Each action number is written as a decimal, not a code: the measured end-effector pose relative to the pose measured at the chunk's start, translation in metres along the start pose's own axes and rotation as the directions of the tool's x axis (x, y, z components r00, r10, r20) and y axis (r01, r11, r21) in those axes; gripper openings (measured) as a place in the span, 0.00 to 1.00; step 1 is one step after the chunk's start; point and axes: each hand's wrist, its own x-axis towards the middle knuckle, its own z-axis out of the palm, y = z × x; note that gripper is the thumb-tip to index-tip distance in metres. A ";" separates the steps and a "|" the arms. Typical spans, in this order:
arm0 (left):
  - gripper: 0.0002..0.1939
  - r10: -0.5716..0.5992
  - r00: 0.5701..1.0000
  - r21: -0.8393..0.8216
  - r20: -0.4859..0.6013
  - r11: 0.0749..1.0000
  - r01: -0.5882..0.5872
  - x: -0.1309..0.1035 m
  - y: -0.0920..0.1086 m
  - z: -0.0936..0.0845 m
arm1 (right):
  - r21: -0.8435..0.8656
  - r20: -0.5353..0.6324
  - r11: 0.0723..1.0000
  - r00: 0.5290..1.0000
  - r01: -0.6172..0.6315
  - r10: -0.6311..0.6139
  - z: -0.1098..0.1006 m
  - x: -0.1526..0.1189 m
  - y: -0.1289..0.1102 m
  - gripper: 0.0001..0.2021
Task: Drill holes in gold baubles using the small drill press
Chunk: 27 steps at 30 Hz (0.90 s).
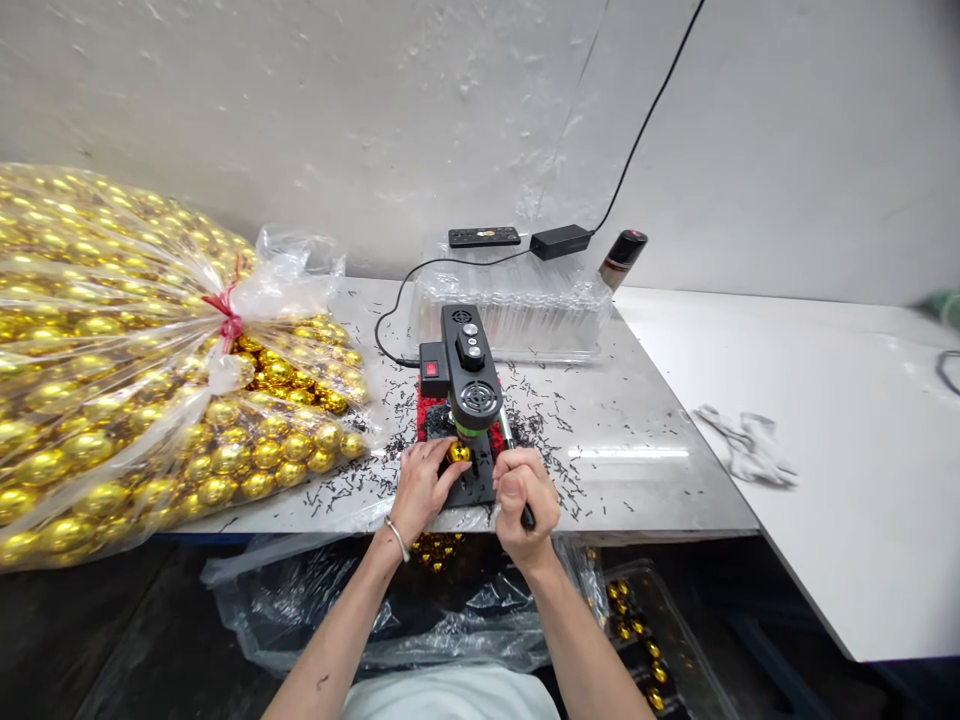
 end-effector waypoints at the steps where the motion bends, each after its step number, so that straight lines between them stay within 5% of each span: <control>1: 0.15 0.010 1.000 0.009 -0.002 1.000 -0.010 0.000 0.000 0.001 | 0.002 -0.003 1.000 1.000 0.000 0.000 0.000 0.000 0.000 0.12; 15: 0.15 0.027 0.999 -0.018 -0.036 0.999 -0.027 -0.001 0.000 0.008 | -0.012 0.047 0.996 0.995 0.090 -0.089 0.000 -0.012 0.016 0.14; 27: 0.16 0.057 0.996 -0.023 -0.071 0.998 -0.059 -0.003 -0.003 0.011 | -0.042 -0.028 0.988 0.988 0.148 -0.150 0.011 -0.035 0.044 0.16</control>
